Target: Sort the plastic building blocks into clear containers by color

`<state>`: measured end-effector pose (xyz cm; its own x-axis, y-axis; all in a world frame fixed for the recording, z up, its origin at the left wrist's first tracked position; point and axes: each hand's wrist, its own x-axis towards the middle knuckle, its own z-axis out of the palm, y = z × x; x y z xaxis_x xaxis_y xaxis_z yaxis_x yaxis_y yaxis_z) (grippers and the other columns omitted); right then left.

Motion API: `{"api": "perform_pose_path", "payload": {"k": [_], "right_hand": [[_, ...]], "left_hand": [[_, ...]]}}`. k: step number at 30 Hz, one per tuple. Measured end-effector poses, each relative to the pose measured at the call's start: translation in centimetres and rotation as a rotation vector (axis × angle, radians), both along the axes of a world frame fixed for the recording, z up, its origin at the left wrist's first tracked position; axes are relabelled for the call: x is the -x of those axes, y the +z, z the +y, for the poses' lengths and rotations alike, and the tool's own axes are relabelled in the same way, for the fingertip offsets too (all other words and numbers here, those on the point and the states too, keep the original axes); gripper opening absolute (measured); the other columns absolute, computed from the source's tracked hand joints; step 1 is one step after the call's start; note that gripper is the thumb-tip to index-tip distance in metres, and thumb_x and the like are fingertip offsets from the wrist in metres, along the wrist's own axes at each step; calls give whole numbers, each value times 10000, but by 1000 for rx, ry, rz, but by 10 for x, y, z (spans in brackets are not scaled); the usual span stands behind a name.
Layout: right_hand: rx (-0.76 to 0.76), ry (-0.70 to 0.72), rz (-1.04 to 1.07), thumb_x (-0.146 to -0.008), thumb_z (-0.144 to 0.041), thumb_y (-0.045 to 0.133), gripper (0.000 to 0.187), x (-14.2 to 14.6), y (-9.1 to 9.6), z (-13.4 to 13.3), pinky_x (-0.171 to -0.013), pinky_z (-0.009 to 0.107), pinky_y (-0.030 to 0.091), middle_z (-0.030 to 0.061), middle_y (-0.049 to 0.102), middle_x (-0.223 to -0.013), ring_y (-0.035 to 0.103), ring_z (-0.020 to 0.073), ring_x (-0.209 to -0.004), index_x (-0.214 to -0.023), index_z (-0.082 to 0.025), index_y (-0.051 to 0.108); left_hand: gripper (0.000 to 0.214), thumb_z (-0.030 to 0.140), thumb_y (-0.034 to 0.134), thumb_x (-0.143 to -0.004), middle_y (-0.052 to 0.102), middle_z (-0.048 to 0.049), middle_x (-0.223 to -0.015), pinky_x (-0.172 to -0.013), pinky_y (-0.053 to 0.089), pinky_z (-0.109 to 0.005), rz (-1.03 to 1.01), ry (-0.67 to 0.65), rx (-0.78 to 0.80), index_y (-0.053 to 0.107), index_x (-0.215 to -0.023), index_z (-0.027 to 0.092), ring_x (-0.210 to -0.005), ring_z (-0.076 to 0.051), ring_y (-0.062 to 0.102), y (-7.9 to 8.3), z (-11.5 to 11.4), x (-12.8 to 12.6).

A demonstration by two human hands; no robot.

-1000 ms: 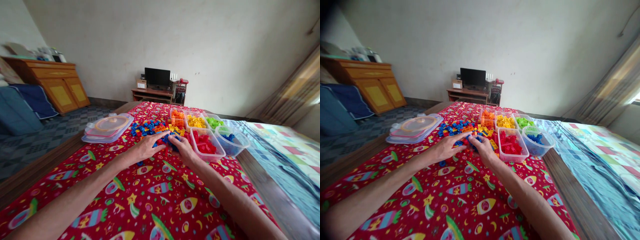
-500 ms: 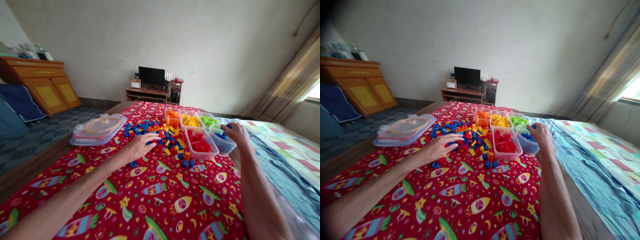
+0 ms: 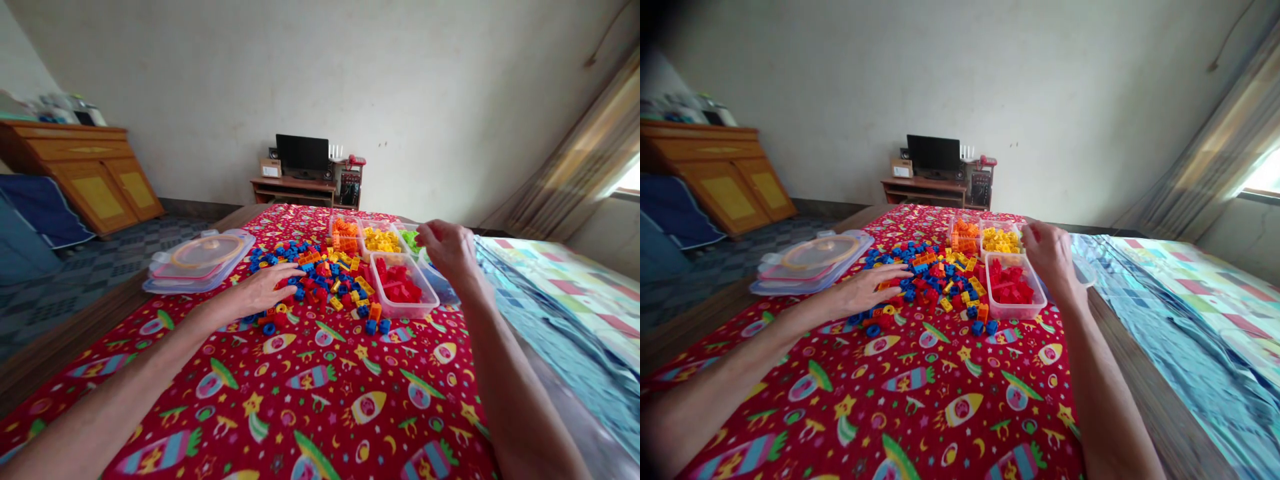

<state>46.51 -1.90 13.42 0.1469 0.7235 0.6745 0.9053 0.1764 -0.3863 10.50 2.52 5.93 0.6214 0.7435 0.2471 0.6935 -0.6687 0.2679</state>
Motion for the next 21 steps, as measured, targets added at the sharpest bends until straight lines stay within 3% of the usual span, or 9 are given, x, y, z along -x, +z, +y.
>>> {"api": "perform_pose_path", "payload": {"k": [5,9,12,16,21], "right_hand": [[125,301,-109,-887,-310,436,331,58,-10,-13,-564,231,328,27,631,-600,501,107,-527,-694,-159,658],[210,354,-203,-902,-296,439,320,80,-18,-18,-532,242,262,-3,560,-543,399,91,-473,-717,-161,662],[242,354,-230,-904,-294,449,311,86,-21,-19,-528,249,240,0,557,-551,389,90,-469,-735,-154,668],[271,367,-233,-902,-298,458,300,88,-22,-18,-532,244,248,16,589,-591,428,95,-487,-754,-151,674],[255,371,-237,-912,-295,436,320,85,-19,-21,-530,245,246,8,577,-571,406,93,-478,-734,-159,664]], "left_hand": [[638,606,387,-899,453,-91,-1467,-1105,358,-421,31,106,45,420,-1423,244,-1336,-270,436,-19,-19,34],[945,741,477,-773,269,-151,-1558,-1117,309,-505,89,224,88,223,-1515,213,-1420,-362,254,-48,-45,64],[1112,801,547,-664,181,-200,-1571,-1096,282,-587,133,303,134,169,-1526,209,-1423,-433,171,-70,-55,74],[1120,800,536,-680,97,-179,-1595,-1101,280,-567,83,312,135,62,-1534,251,-1442,-415,104,-83,-49,55],[1080,780,526,-714,14,-215,-1592,-1108,227,-592,-23,191,82,87,-1530,224,-1446,-425,26,-85,-25,-3]]}}
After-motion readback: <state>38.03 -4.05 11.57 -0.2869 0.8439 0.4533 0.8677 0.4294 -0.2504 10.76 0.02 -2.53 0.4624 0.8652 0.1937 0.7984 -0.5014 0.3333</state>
